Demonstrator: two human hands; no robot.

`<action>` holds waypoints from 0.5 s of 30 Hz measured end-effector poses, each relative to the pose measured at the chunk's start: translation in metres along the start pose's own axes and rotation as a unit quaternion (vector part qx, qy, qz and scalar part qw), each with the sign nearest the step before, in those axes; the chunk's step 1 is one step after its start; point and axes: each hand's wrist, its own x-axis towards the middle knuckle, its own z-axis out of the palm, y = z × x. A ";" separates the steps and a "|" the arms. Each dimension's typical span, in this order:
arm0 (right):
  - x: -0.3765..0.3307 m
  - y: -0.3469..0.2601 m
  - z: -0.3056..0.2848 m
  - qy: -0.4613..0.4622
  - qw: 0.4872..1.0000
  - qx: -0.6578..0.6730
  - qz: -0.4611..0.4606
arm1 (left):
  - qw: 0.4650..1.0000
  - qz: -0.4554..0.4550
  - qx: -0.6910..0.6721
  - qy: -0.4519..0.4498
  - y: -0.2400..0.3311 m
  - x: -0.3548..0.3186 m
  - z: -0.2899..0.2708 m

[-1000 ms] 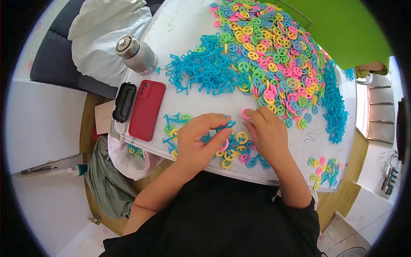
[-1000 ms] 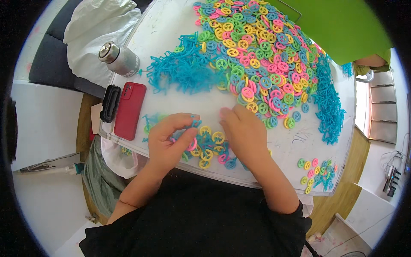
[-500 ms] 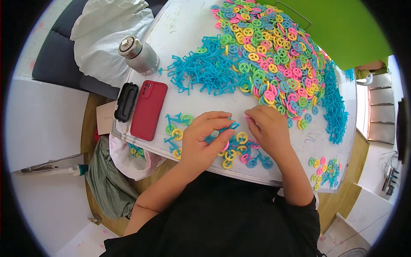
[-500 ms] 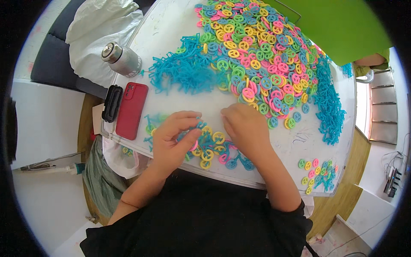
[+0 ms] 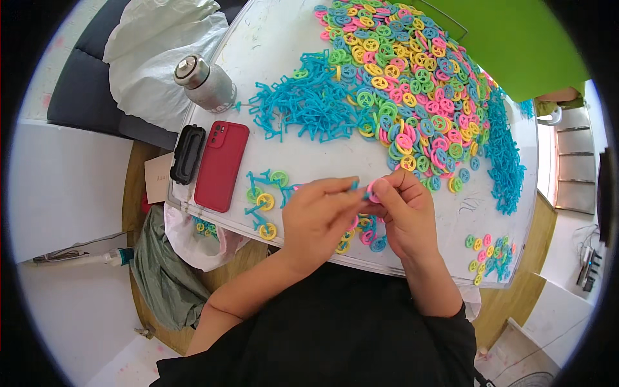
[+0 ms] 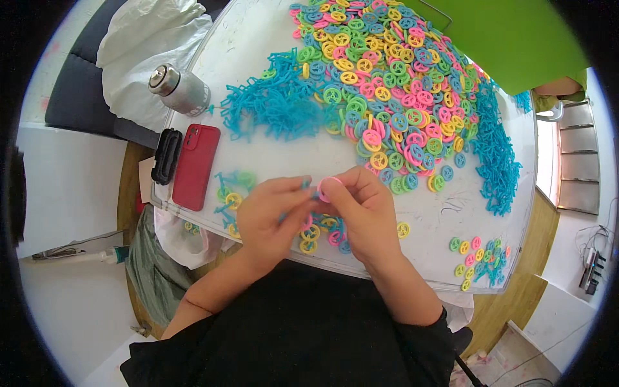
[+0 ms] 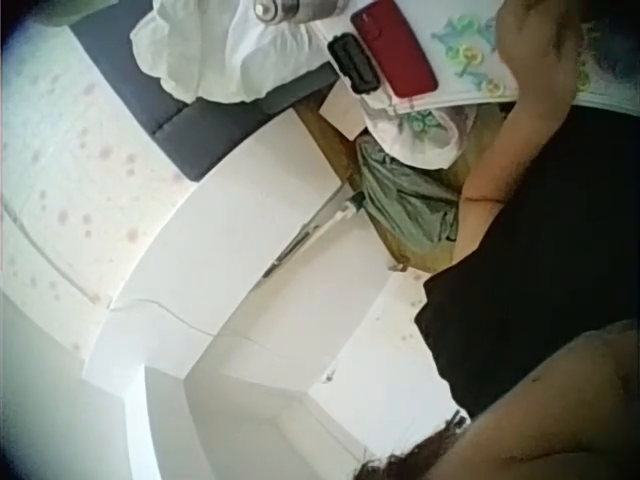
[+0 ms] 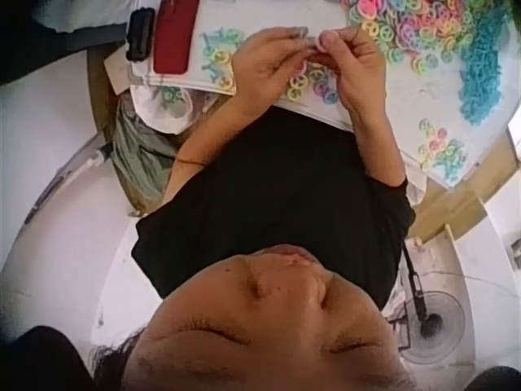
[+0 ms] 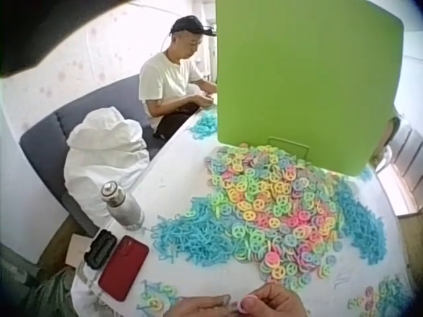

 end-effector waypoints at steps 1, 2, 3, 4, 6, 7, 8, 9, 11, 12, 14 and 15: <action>0.000 0.003 0.000 0.013 1.000 0.002 -0.003 | 0.997 0.042 0.059 0.004 0.002 0.000 0.000; 0.000 0.004 0.000 0.025 1.000 0.004 -0.006 | 0.997 0.042 0.060 0.004 0.001 -0.001 0.000; 0.000 0.005 0.001 0.025 1.000 0.005 -0.006 | 0.995 0.058 0.077 0.006 0.000 -0.001 0.001; -0.002 0.005 0.001 0.024 0.999 -0.024 -0.022 | 0.993 0.074 0.094 0.008 -0.001 -0.001 0.001; -0.002 0.004 0.002 0.023 0.998 -0.053 -0.038 | 0.991 0.079 0.110 -0.004 -0.001 0.001 -0.001; -0.003 0.001 0.003 0.020 0.995 -0.082 -0.060 | 0.988 0.085 0.127 -0.016 0.000 0.002 -0.003; -0.003 -0.001 0.002 0.016 0.990 -0.112 -0.081 | 0.988 0.084 0.127 -0.016 0.001 0.002 -0.004; -0.004 0.000 0.000 0.015 0.990 -0.112 -0.081 | 0.990 0.063 0.120 -0.032 0.003 0.001 -0.005; -0.010 0.005 -0.008 0.009 0.972 -0.198 -0.124 | 0.992 0.042 0.113 -0.049 0.005 0.000 -0.007; -0.010 0.003 -0.011 0.009 0.972 -0.198 -0.124 | 0.994 0.020 0.091 -0.061 0.005 0.000 -0.008; -0.010 -0.001 -0.014 -0.039 0.946 -0.291 -0.134 | 0.995 -0.001 0.071 -0.072 0.006 -0.001 -0.009; -0.011 -0.003 -0.013 -0.040 0.946 -0.291 -0.135 | 0.996 -0.042 0.037 -0.076 0.006 -0.001 -0.010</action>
